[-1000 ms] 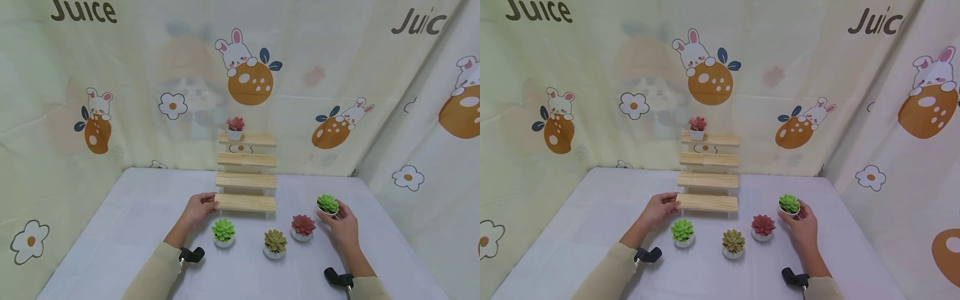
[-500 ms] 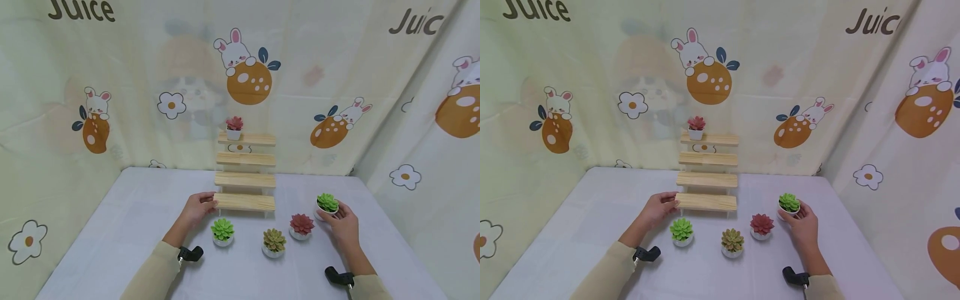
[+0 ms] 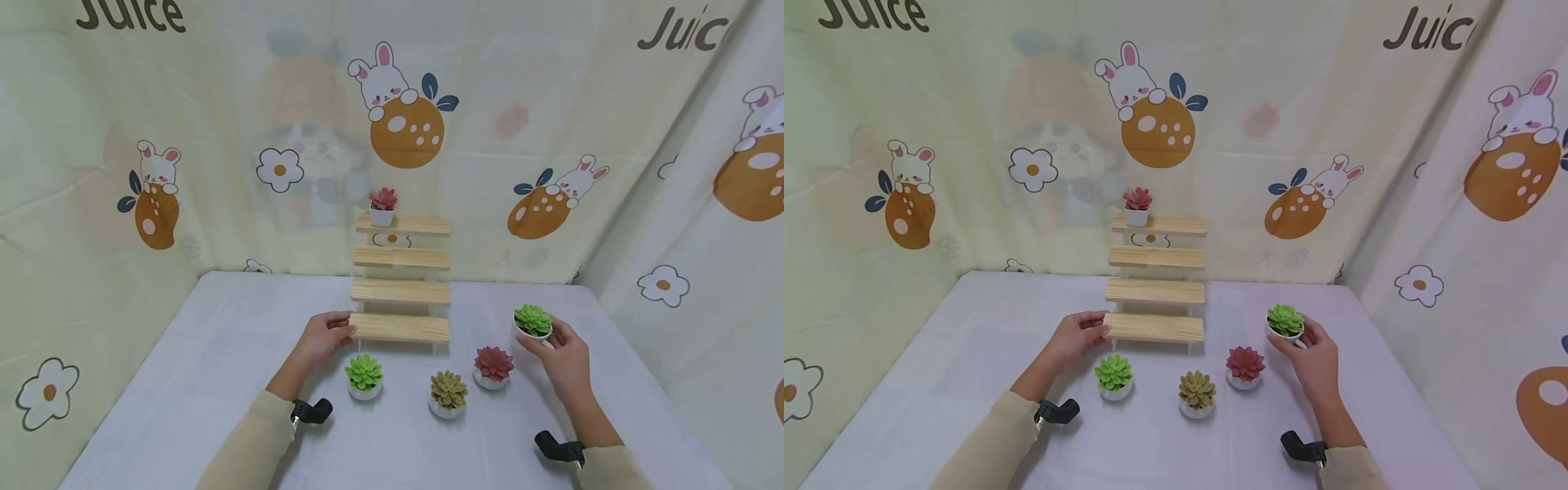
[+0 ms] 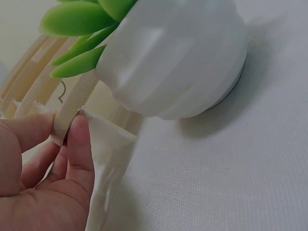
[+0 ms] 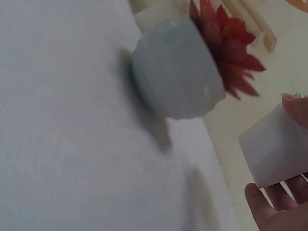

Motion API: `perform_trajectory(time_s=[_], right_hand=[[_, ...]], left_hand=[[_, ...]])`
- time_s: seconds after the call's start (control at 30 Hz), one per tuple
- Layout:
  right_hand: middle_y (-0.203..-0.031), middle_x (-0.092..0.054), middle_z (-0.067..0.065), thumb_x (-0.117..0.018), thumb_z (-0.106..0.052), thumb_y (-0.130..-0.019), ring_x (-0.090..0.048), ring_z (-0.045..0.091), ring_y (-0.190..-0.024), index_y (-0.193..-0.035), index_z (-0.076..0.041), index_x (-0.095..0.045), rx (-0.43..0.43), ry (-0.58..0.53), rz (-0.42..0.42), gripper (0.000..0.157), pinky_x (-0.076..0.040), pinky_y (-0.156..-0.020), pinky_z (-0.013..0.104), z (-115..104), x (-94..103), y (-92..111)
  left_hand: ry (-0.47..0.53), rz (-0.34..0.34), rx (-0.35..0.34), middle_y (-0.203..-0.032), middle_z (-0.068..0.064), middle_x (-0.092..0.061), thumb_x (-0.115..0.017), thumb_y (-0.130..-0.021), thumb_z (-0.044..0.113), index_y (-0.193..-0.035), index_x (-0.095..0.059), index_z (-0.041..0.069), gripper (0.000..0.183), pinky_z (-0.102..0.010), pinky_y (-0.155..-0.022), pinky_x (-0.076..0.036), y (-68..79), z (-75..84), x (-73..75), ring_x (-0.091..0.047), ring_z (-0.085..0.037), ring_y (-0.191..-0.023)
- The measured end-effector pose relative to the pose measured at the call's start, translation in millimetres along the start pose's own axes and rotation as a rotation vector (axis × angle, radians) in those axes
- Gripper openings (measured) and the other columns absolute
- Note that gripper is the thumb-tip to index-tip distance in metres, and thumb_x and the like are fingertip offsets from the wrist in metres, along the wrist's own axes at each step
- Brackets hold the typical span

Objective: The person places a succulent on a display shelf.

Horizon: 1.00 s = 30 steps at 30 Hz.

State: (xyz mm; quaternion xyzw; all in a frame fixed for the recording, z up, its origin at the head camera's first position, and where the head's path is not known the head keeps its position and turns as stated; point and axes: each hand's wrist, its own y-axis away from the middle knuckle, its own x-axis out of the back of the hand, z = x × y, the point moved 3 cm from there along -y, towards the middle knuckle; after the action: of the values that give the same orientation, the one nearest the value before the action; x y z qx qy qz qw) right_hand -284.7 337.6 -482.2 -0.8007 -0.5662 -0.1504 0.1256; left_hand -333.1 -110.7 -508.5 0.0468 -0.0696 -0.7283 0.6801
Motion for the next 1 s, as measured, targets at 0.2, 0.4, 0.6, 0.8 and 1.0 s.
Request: perform_trajectory(time_s=[0.2, 0.4, 0.6, 0.8, 1.0], right_hand=[[-0.158, -0.046, 0.015, -0.086, -0.039, -0.083, -0.047, 0.032, -0.144, -0.158, -0.011, -0.039, 0.050, -0.015, -0.037, 0.093, -0.050, -0.089, 0.002, -24, -3.9, 3], [-0.155, -0.051, 0.015, -0.084, -0.042, -0.084, -0.053, 0.028, -0.137, -0.156, -0.011, -0.042, 0.117, -0.011, -0.083, 0.089, -0.051, -0.089, 0.003, -48, -12.1, 2], [-0.152, -0.053, 0.017, -0.083, -0.039, -0.086, -0.059, 0.007, -0.122, -0.154, -0.010, -0.043, 0.184, -0.059, -0.121, 0.084, -0.053, -0.089, 0.005, -68, -24.5, 1], [-0.150, -0.055, 0.014, -0.084, -0.038, -0.085, -0.059, 0.005, -0.120, -0.152, -0.012, -0.047, 0.237, -0.073, -0.153, 0.081, -0.053, -0.092, 0.008, -87, -38.2, -1], [-0.148, -0.057, 0.016, -0.086, -0.031, -0.085, -0.061, 0.002, -0.116, -0.151, -0.010, -0.048, 0.256, -0.140, -0.198, 0.079, -0.055, -0.091, 0.010, -107, -53.0, -4]], left_hand=[[0.013, -0.004, -0.001, -0.121, -0.023, -0.065, -0.065, -0.096, -0.004, -0.136, -0.059, -0.008, 0.041, -0.031, -0.083, -0.065, -1.7, 1.2, 0.4, -0.068, -0.017, -0.091], [0.031, -0.014, -0.006, -0.121, -0.023, -0.064, -0.064, -0.096, -0.005, -0.136, -0.057, -0.010, 0.041, -0.032, -0.084, -0.065, -3.4, -1.0, 1.5, -0.067, -0.017, -0.092], [0.033, -0.013, -0.005, -0.120, -0.022, -0.065, -0.065, -0.096, -0.004, -0.135, -0.059, -0.009, 0.040, -0.032, -0.085, -0.065, -3.0, -2.0, 1.6, -0.067, -0.016, -0.091], [0.020, -0.019, -0.016, -0.119, -0.023, -0.065, -0.065, -0.096, -0.004, -0.134, -0.059, -0.010, 0.039, -0.031, -0.082, -0.065, -2.0, -1.7, 1.3, -0.068, -0.017, -0.091], [0.004, -0.016, -0.020, -0.118, -0.023, -0.066, -0.065, -0.096, -0.003, -0.134, -0.059, -0.009, 0.039, -0.031, -0.081, -0.065, -2.9, -1.9, 1.5, -0.069, -0.018, -0.092]])
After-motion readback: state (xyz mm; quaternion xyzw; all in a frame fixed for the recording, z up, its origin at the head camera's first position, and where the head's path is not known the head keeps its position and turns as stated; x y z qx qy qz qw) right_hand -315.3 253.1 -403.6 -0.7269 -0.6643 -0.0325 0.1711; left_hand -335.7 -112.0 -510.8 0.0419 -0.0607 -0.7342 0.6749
